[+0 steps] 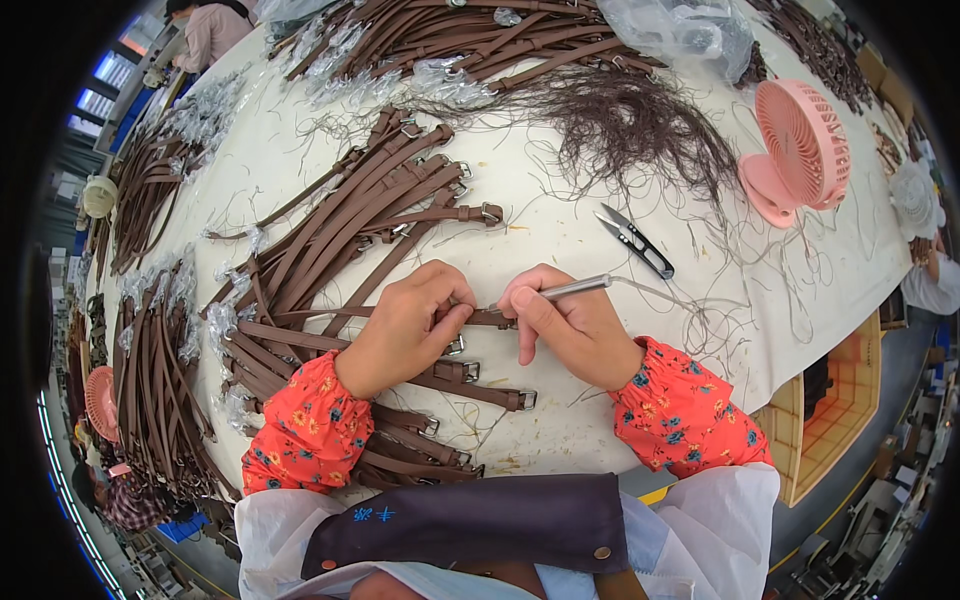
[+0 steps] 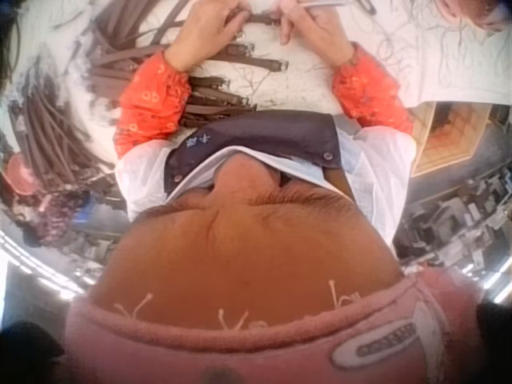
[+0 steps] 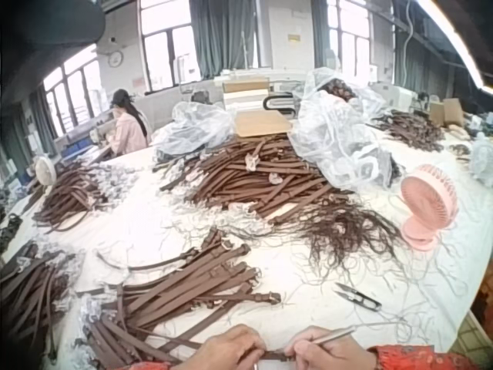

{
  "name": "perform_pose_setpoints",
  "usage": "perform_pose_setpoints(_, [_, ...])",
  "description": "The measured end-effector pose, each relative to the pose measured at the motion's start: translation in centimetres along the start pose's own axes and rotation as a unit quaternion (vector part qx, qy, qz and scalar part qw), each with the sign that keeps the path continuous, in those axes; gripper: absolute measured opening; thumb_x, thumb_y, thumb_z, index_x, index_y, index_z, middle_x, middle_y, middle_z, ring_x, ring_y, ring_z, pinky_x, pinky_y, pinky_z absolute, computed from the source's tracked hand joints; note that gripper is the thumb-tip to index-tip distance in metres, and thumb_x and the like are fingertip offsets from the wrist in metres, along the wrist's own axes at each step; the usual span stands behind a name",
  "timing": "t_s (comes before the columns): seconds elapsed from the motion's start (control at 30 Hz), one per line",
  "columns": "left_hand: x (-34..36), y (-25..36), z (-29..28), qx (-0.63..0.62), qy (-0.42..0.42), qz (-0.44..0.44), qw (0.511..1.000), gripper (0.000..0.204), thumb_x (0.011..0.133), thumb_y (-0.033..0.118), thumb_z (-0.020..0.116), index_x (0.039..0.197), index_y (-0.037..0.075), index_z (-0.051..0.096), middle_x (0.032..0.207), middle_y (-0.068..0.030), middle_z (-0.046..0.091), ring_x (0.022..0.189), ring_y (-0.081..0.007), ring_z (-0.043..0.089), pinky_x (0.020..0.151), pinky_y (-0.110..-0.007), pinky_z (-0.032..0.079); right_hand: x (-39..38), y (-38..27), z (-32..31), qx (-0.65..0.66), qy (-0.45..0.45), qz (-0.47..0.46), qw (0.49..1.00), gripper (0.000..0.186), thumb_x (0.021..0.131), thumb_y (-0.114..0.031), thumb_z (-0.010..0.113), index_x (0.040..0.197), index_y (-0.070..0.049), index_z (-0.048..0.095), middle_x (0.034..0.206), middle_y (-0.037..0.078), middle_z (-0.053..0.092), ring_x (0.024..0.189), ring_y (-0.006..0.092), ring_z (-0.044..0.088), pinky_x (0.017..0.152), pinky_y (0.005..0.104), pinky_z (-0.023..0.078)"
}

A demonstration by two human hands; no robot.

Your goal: The person is sewing brown leather belts at a workbench. They use a metal awl to pierce holes in the leather near the metal buckle and then stitch the area with thread. The person handles multiple belts, picking them up from a pile, working on them, and placing them back down.

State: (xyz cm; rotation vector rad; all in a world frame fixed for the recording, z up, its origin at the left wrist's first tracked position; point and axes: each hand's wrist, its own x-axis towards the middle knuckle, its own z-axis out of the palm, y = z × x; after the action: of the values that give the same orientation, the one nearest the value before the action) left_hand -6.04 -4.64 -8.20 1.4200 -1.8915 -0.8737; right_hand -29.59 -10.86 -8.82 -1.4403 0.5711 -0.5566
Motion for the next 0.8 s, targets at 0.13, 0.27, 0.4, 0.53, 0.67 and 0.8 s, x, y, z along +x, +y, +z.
perform_pose_setpoints(0.13, [0.11,-0.01,0.05,-0.011,0.000,-0.011,1.000,0.005,0.091,0.000,0.065,0.095,-0.001,0.062,0.092,-0.0098,0.061,0.067,-0.0164,0.059,0.061,-0.030,0.048,-0.03,0.05,-0.05,-0.002,-0.002,0.003,1.000,0.028,0.111,-0.025,0.042,0.107,-0.002,0.056,0.070,0.005,0.062,0.063,0.0112,0.062,0.070,0.0267,0.047])
perform_pose_setpoints(0.27, [0.07,0.03,-0.16,-0.028,-0.006,-0.018,0.999,0.004,0.091,0.000,0.064,0.095,-0.001,0.062,0.091,-0.0091,0.060,0.066,-0.0153,0.059,0.060,-0.029,0.048,-0.04,-0.01,0.09,0.014,0.000,0.009,1.000,0.027,0.110,-0.026,0.044,0.107,-0.002,0.058,0.071,0.003,0.063,0.063,0.0093,0.061,0.071,0.0254,0.046])
perform_pose_setpoints(0.4, [0.11,0.10,-0.27,-0.037,-0.016,-0.026,0.999,0.004,0.092,0.001,0.064,0.095,-0.001,0.062,0.090,-0.0081,0.060,0.065,-0.0133,0.058,0.058,-0.028,0.047,-0.05,0.20,0.06,0.022,0.001,0.014,1.000,0.027,0.110,-0.026,0.045,0.108,-0.002,0.058,0.071,0.003,0.063,0.063,0.0086,0.061,0.070,0.0245,0.045])
perform_pose_setpoints(0.53, [0.15,0.30,-0.37,-0.039,-0.022,-0.034,0.998,0.004,0.092,0.001,0.065,0.094,-0.001,0.063,0.089,-0.0075,0.060,0.065,-0.0123,0.058,0.058,-0.027,0.047,-0.06,0.32,0.10,0.023,0.003,0.011,1.000,0.028,0.110,-0.026,0.045,0.108,-0.002,0.059,0.071,0.002,0.063,0.064,0.0086,0.062,0.071,0.0248,0.045])
perform_pose_setpoints(0.67, [0.09,0.28,-0.41,-0.043,-0.017,-0.039,0.998,0.004,0.092,0.001,0.064,0.095,-0.001,0.063,0.089,-0.0070,0.060,0.065,-0.0118,0.057,0.057,-0.027,0.047,-0.02,0.30,0.16,0.024,0.003,0.012,1.000,0.029,0.110,-0.027,0.045,0.108,-0.002,0.059,0.072,0.003,0.063,0.064,0.0086,0.062,0.072,0.0251,0.045])
perform_pose_setpoints(0.8, [0.09,0.54,-0.54,-0.049,0.019,-0.055,0.997,0.005,0.092,0.002,0.065,0.096,-0.001,0.063,0.090,-0.0080,0.061,0.065,-0.0126,0.058,0.057,-0.028,0.047,-0.07,0.09,0.07,0.023,-0.002,0.022,0.999,0.029,0.110,-0.027,0.045,0.109,-0.002,0.058,0.072,0.003,0.063,0.065,0.0087,0.062,0.074,0.0265,0.046])
